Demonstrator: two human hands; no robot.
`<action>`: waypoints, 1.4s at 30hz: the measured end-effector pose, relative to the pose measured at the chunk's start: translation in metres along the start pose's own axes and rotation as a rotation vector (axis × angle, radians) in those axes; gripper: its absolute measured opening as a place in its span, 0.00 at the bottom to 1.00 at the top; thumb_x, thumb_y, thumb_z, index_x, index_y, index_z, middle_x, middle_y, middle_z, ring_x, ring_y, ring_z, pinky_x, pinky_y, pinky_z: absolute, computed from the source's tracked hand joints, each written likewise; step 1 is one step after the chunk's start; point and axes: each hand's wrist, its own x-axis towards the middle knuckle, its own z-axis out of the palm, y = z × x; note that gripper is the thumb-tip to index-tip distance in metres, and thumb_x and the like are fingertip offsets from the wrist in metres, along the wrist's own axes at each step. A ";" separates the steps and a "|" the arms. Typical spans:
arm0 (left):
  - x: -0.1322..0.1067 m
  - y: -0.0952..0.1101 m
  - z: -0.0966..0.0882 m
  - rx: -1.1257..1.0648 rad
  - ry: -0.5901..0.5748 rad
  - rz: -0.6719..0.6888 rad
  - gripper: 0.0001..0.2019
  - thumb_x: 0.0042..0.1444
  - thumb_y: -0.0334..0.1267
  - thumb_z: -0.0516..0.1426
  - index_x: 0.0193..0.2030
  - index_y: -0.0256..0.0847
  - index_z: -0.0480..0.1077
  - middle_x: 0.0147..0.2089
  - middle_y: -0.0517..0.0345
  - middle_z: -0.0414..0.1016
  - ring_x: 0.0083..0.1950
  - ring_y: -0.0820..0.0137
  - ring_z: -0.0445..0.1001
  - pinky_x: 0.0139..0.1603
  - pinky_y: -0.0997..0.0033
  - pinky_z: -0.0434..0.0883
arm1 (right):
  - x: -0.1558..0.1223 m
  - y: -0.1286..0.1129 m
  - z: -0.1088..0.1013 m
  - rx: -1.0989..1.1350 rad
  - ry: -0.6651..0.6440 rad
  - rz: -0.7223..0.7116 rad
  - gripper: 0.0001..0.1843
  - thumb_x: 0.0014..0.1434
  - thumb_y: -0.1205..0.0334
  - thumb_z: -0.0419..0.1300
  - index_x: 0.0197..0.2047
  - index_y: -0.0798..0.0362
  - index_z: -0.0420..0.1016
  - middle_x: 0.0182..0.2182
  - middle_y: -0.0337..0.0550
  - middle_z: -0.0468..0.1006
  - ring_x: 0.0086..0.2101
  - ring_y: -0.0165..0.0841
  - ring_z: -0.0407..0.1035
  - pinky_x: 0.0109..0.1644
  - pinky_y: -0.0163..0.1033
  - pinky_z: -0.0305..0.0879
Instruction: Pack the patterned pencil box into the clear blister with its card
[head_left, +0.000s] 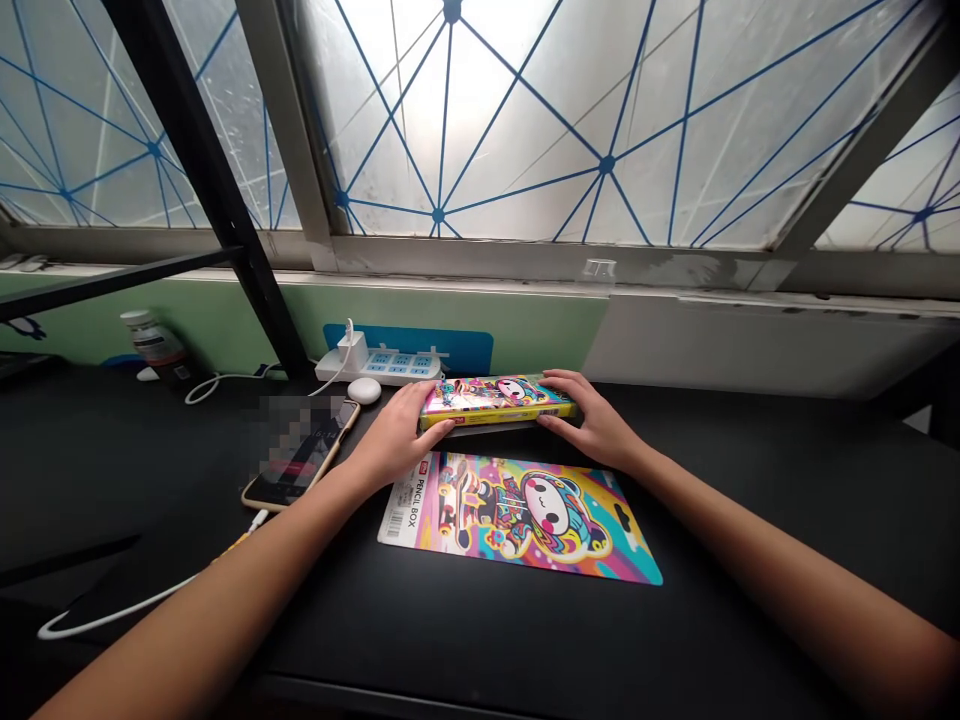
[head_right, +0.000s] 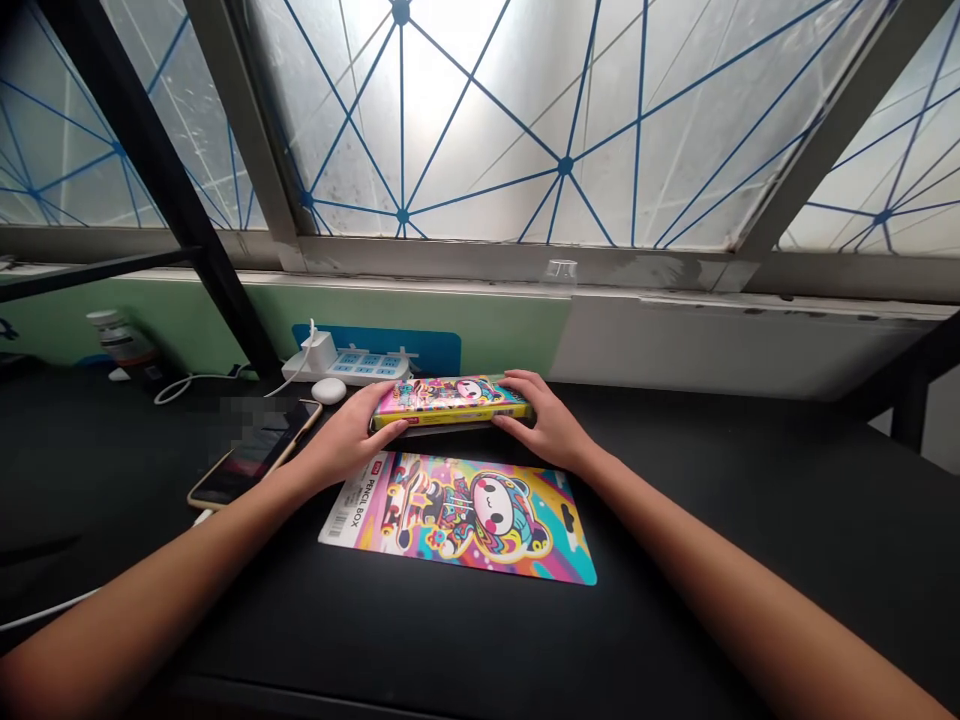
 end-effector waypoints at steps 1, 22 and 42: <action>-0.002 -0.002 0.001 0.000 -0.015 -0.005 0.32 0.68 0.51 0.54 0.72 0.33 0.58 0.71 0.38 0.64 0.72 0.52 0.63 0.72 0.50 0.62 | -0.002 0.000 0.003 -0.019 -0.008 -0.002 0.28 0.65 0.46 0.61 0.64 0.49 0.68 0.65 0.55 0.66 0.64 0.48 0.64 0.68 0.56 0.60; -0.009 0.024 0.017 0.443 -0.145 0.276 0.32 0.72 0.56 0.48 0.75 0.39 0.56 0.77 0.35 0.54 0.77 0.46 0.53 0.70 0.38 0.57 | -0.049 -0.108 0.037 -0.220 -0.251 -0.174 0.30 0.64 0.44 0.62 0.62 0.55 0.70 0.56 0.59 0.76 0.54 0.52 0.69 0.57 0.58 0.67; -0.002 0.004 0.015 0.481 -0.108 0.160 0.31 0.71 0.58 0.47 0.72 0.42 0.61 0.75 0.33 0.59 0.75 0.42 0.57 0.67 0.34 0.59 | -0.041 -0.114 0.015 -0.210 -0.256 0.208 0.17 0.66 0.43 0.57 0.39 0.48 0.63 0.30 0.41 0.75 0.29 0.38 0.68 0.33 0.40 0.56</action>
